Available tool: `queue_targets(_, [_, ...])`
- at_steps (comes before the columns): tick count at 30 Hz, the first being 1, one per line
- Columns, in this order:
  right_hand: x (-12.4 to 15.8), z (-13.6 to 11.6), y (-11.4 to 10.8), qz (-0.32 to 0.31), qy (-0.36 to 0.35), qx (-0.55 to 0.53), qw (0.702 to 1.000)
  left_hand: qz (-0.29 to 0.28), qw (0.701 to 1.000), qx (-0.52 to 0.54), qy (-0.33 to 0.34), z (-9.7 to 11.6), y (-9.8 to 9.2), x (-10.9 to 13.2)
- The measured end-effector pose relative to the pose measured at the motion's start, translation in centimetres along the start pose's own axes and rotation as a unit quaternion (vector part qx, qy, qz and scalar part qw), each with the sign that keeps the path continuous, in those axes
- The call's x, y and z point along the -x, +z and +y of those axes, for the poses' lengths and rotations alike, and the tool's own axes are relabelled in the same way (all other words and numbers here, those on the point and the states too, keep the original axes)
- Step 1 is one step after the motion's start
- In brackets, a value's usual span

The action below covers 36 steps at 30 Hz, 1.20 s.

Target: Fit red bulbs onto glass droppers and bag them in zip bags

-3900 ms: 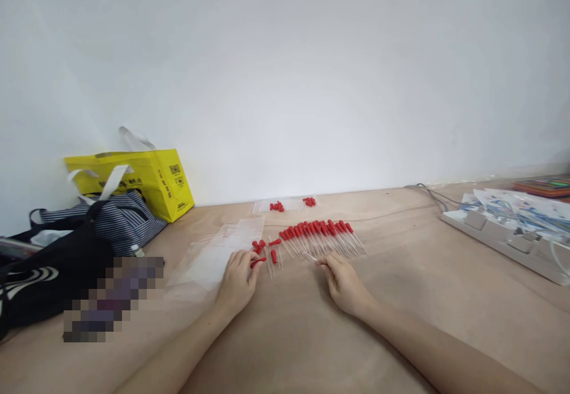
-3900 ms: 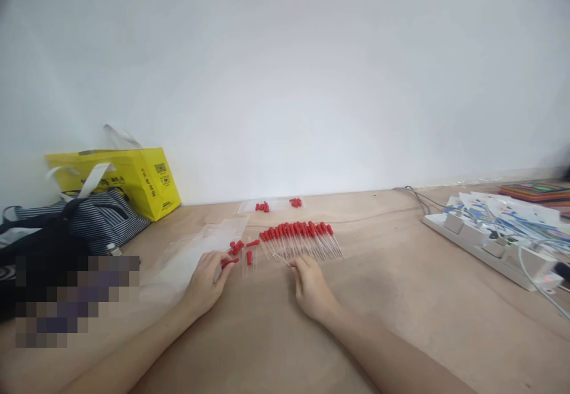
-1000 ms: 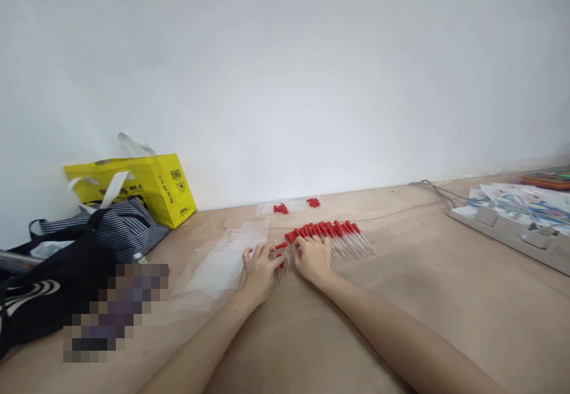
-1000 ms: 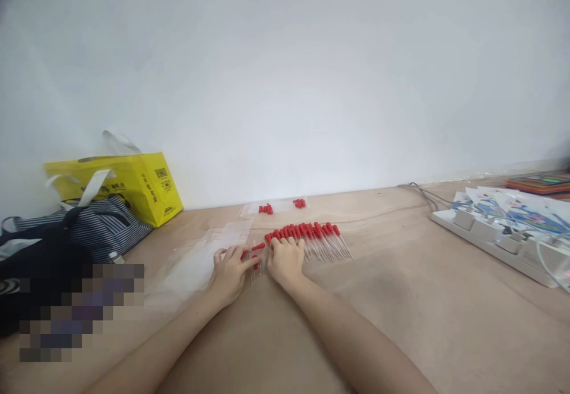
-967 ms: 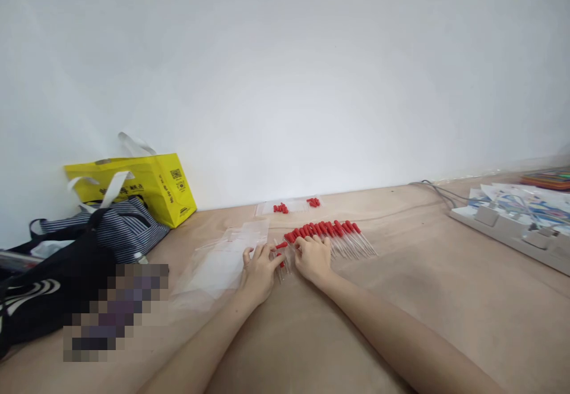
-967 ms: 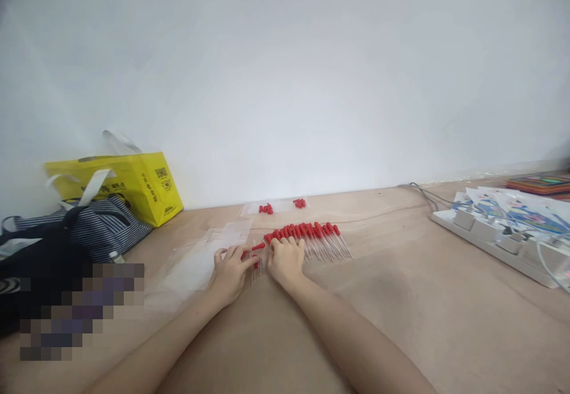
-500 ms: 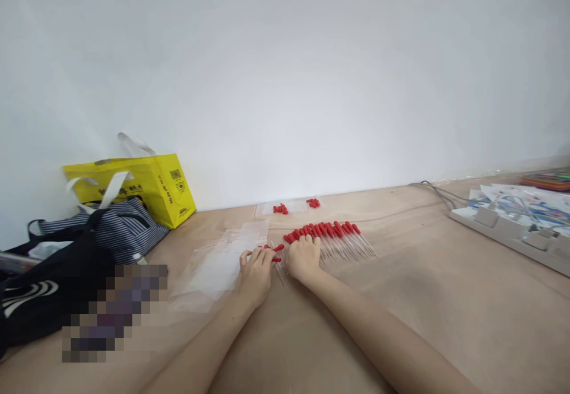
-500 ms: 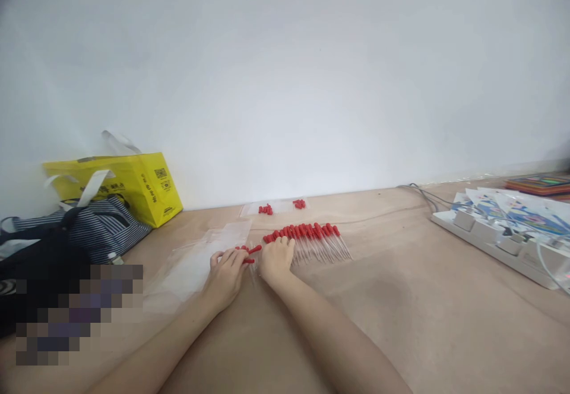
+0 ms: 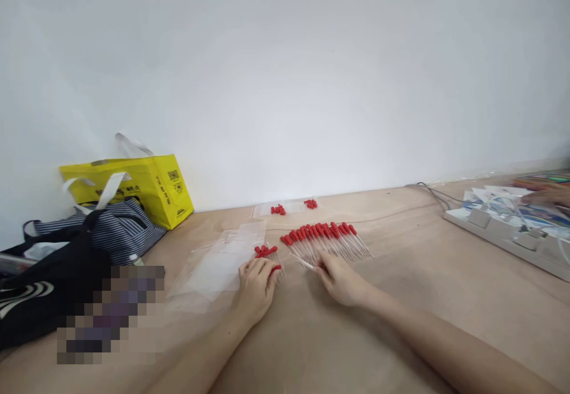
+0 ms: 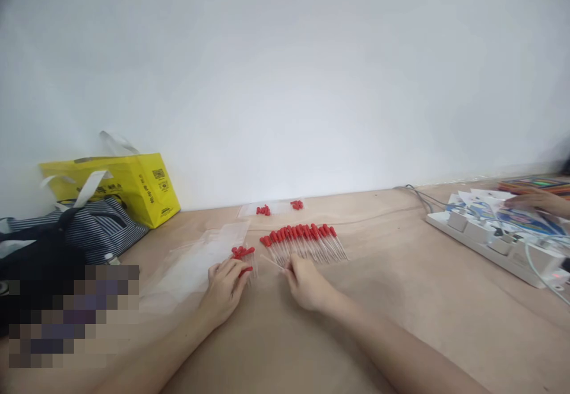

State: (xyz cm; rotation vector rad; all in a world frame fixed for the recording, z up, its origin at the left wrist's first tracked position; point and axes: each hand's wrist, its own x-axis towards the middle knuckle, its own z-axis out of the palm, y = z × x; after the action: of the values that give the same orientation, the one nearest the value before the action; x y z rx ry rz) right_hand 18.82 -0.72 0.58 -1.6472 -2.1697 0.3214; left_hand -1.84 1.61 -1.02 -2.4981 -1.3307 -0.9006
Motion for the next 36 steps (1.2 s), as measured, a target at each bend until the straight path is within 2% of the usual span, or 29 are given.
queue_targets(2, [1.3,1.4,0.3,0.05,-0.079,-0.107,0.99,-0.014,1.0,0.022,0.011,0.9,-0.1,0.3])
queue_targets(4, [2.0,2.2,0.7,0.078,-0.126,-0.152,0.977,-0.024,0.999,0.04,0.017,1.6,-0.2,0.5])
queue_targets(6, [2.4,2.2,1.2,0.077,-0.143,-0.161,0.973,-0.024,0.998,0.05,0.014,2.1,-0.3,0.6])
queue_targets(15, [2.4,1.1,1.7,0.048,-0.162,-0.143,0.975,-0.006,0.998,0.066,-0.003,2.1,-0.5,0.6])
queue_targets(19, [2.4,0.9,1.7,0.072,-0.155,-0.124,0.977,0.004,0.997,0.074,0.001,2.4,-0.6,0.6])
queue_targets(24, [2.4,0.8,1.7,0.091,-0.169,-0.08,0.978,0.012,0.995,0.092,0.031,2.5,-0.5,0.8])
queue_targets(30, [2.4,1.4,1.1,0.077,-0.226,0.019,0.971,-0.025,0.992,0.087,0.089,2.9,-0.8,1.1])
queue_targets(36, [2.6,1.3,0.8,0.08,-0.237,0.03,0.968,-0.035,0.989,0.086,0.112,3.2,-0.9,1.3])
